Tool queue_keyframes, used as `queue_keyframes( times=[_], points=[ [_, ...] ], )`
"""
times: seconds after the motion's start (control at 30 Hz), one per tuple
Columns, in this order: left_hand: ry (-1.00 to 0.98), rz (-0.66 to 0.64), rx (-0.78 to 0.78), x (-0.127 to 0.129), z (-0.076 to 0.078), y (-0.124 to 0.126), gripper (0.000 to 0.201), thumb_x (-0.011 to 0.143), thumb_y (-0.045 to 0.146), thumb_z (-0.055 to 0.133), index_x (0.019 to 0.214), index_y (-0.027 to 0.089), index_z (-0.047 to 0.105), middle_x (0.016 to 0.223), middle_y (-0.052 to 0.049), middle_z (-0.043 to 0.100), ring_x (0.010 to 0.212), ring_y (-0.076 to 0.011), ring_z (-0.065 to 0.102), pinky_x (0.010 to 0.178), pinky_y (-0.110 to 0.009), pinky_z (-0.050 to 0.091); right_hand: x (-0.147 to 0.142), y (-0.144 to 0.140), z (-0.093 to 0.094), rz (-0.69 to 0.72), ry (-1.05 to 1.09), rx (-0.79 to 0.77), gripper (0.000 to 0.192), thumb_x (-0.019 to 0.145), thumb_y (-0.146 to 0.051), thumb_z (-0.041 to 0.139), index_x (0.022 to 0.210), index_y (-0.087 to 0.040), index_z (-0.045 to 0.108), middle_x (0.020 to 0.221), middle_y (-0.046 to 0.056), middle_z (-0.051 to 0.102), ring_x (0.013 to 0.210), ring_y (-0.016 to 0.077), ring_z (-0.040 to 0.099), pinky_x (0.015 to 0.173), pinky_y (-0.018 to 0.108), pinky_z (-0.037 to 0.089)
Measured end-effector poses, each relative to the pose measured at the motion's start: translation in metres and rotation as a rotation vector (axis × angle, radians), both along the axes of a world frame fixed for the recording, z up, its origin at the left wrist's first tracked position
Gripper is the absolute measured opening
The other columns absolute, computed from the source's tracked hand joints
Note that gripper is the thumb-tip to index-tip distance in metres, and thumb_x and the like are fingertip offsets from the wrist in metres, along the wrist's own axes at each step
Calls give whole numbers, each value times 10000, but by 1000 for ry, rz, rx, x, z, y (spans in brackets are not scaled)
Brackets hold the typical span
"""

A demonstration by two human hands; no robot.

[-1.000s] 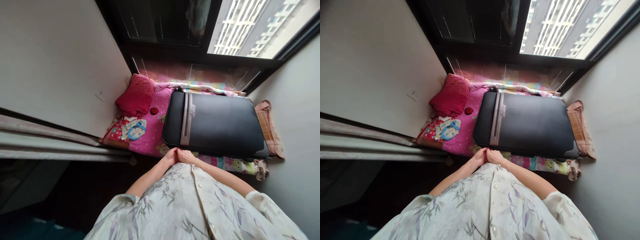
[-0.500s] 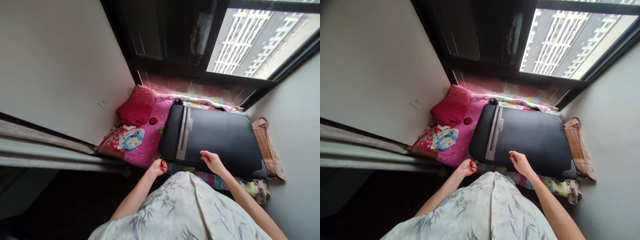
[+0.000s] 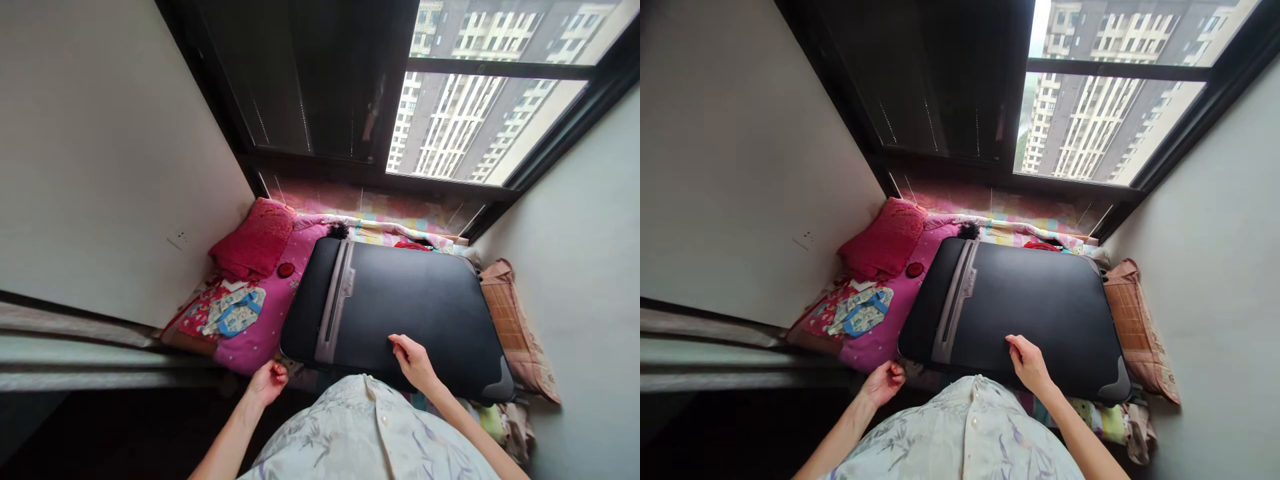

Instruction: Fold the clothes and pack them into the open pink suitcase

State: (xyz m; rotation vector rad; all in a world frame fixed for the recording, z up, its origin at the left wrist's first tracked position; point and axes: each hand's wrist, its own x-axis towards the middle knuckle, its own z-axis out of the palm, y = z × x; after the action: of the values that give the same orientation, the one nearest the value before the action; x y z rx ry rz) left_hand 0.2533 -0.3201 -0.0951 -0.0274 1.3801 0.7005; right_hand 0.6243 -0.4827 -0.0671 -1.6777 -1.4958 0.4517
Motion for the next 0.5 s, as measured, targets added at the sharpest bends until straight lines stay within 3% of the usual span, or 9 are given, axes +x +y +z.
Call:
queue_keyframes(
  times=[0.27, 0.4, 0.5],
  points=[
    [296, -327, 45, 8, 10, 74, 296, 792, 103, 492, 564, 186, 324, 426, 45, 329, 329, -46, 282, 379, -122, 160, 6, 4, -3, 53, -15, -18, 307, 1003, -249, 407, 1095, -201, 696, 838, 51, 704, 691, 153, 666, 679, 263, 544],
    [345, -526, 102, 30, 9, 132, 321, 788, 155, 573, 547, 182, 362, 430, 44, 372, 334, -41, 290, 387, -146, 157, 3, 3, -4, 35, -39, -4, 295, 1003, -241, 424, 1089, -199, 703, 833, 43, 699, 689, 148, 663, 678, 253, 538],
    [375, -652, 146, 59, 6, 184, 324, 871, 172, 588, 589, 172, 429, 473, 55, 395, 366, -45, 311, 390, -159, 184, -7, 0, -4, -52, -51, 17, 294, 1001, -239, 430, 1076, -205, 711, 825, 43, 690, 688, 145, 657, 680, 246, 541]
  ],
)
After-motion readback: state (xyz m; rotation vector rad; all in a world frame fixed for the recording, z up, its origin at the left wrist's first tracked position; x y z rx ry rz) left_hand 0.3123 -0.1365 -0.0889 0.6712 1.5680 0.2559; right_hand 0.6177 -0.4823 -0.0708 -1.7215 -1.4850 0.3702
